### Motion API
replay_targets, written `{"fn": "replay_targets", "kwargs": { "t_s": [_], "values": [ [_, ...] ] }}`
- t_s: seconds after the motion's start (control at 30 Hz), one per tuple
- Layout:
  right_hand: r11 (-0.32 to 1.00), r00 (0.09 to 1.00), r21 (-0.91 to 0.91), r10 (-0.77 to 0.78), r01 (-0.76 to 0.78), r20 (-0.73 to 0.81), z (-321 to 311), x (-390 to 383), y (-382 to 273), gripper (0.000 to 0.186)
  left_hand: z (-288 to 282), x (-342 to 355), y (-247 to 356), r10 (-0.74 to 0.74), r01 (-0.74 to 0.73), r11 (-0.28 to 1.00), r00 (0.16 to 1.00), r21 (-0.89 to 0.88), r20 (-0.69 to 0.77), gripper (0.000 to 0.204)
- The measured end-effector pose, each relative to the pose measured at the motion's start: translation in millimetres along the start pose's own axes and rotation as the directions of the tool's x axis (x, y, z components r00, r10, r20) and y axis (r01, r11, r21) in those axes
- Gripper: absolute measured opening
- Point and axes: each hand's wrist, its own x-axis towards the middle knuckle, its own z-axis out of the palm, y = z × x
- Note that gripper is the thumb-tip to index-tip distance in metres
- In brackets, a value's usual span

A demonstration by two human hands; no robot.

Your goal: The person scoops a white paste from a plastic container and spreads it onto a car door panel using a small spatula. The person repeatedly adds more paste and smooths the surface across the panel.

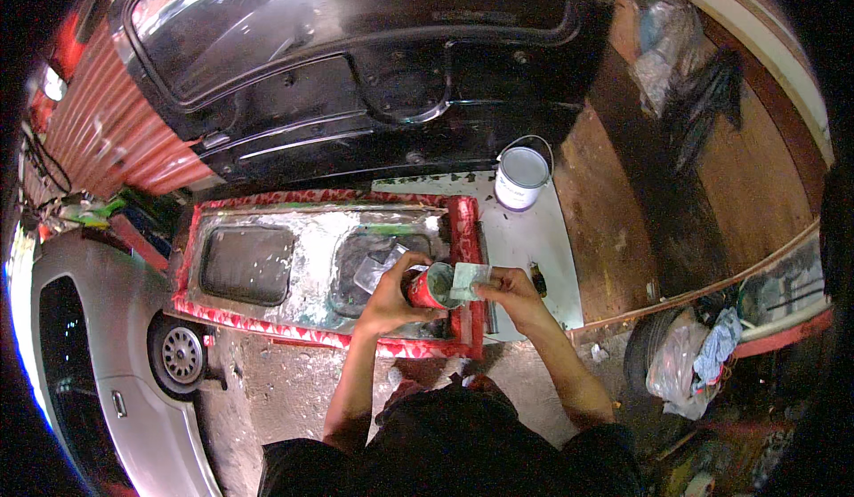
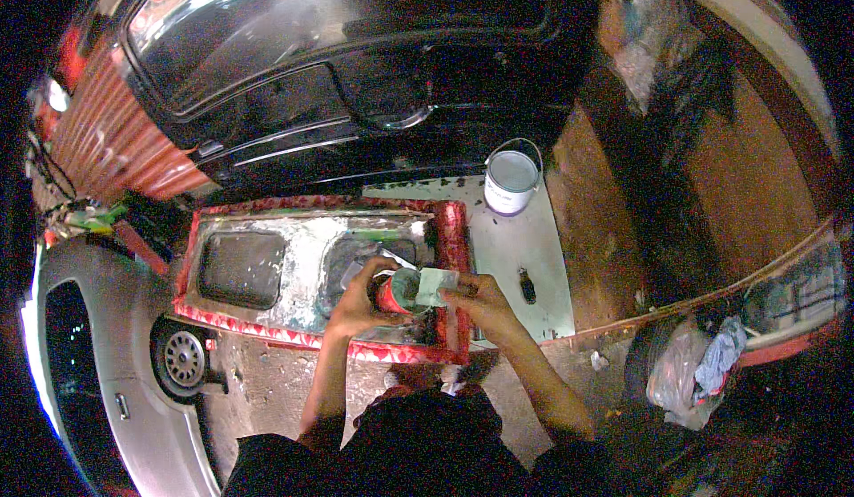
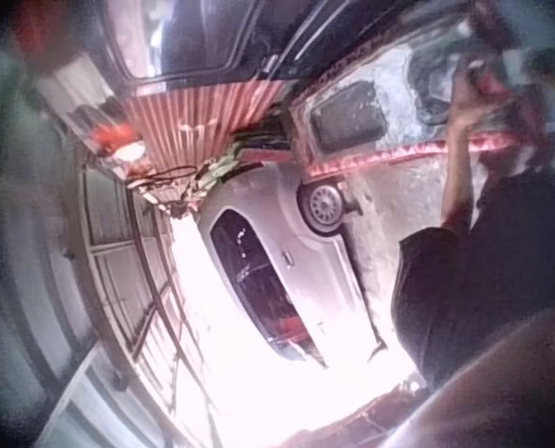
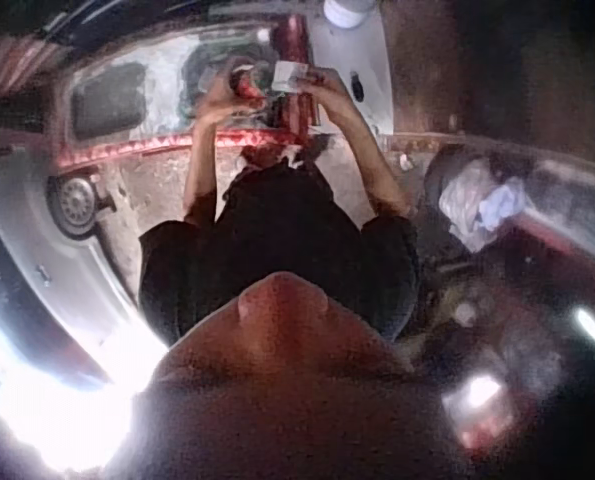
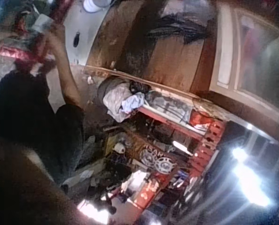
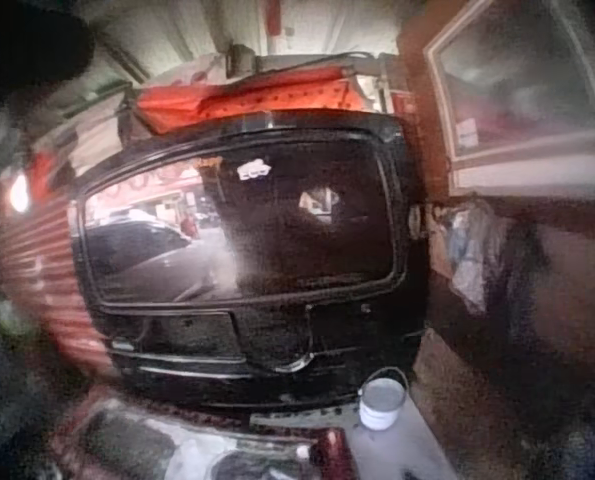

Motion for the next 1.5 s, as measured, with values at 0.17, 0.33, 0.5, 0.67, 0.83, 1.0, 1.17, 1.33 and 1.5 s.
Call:
{"fn": "replay_targets", "kwargs": {
  "t_s": [0.17, 0.33, 0.5, 0.67, 0.83, 1.0, 1.17, 1.33, 1.5],
  "values": [
    [0.967, 0.970, 0.254, 0.064, -0.003, -0.234, -17.4, -7.9, 9.5, 0.040, 29.2, 18.9, -29.6, -0.024, 0.025, 0.997, 1.000, -0.069, 0.012, 0.091],
    [0.904, 0.907, 0.425, 0.137, 0.050, -0.398, -52.3, -16.5, 31.2, 0.037, 77.7, 42.3, -62.3, -0.033, 0.033, 0.999, 0.998, -0.004, -0.061, 0.088],
    [0.865, 0.843, 0.486, 0.167, 0.123, -0.511, -103.3, -17.2, 107.3, 0.027, 144.3, 56.3, -118.0, -0.146, 0.145, 0.989, 0.988, -0.016, -0.052, 0.086],
    [0.878, 0.716, 0.449, 0.206, 0.165, -0.667, -122.7, -2.3, 133.0, 0.020, 210.1, 75.5, -159.8, -0.232, 0.233, 0.972, 0.972, 0.041, -0.040, 0.079],
    [0.868, 0.705, 0.457, 0.201, 0.194, -0.680, -146.5, 7.0, 179.7, 0.016, 256.8, 81.8, -216.4, -0.233, 0.239, 0.970, 0.967, 0.045, -0.099, 0.079],
    [0.853, 0.693, 0.472, 0.204, 0.221, -0.692, -148.8, 15.4, 185.8, 0.014, 268.7, 83.6, -236.7, -0.347, 0.346, 0.938, 0.935, -0.030, -0.072, 0.083],
    [0.865, 0.709, 0.465, 0.208, 0.188, -0.674, -127.4, 26.1, 146.1, 0.016, 224.9, 82.6, -172.3, -0.240, 0.247, 0.968, 0.963, 0.040, -0.126, 0.080],
    [0.852, 0.784, 0.483, 0.155, 0.203, -0.601, -92.0, 47.3, 138.9, 0.019, 157.4, 48.0, -168.3, -0.182, 0.220, 0.973, 0.912, 0.065, -0.367, 0.058],
    [0.863, 0.795, 0.479, 0.173, 0.162, -0.581, -31.0, 72.8, 134.1, 0.014, 73.2, 8.2, -177.2, -0.026, 0.220, 0.948, 0.773, 0.229, -0.633, 0.034]
  ]
}}
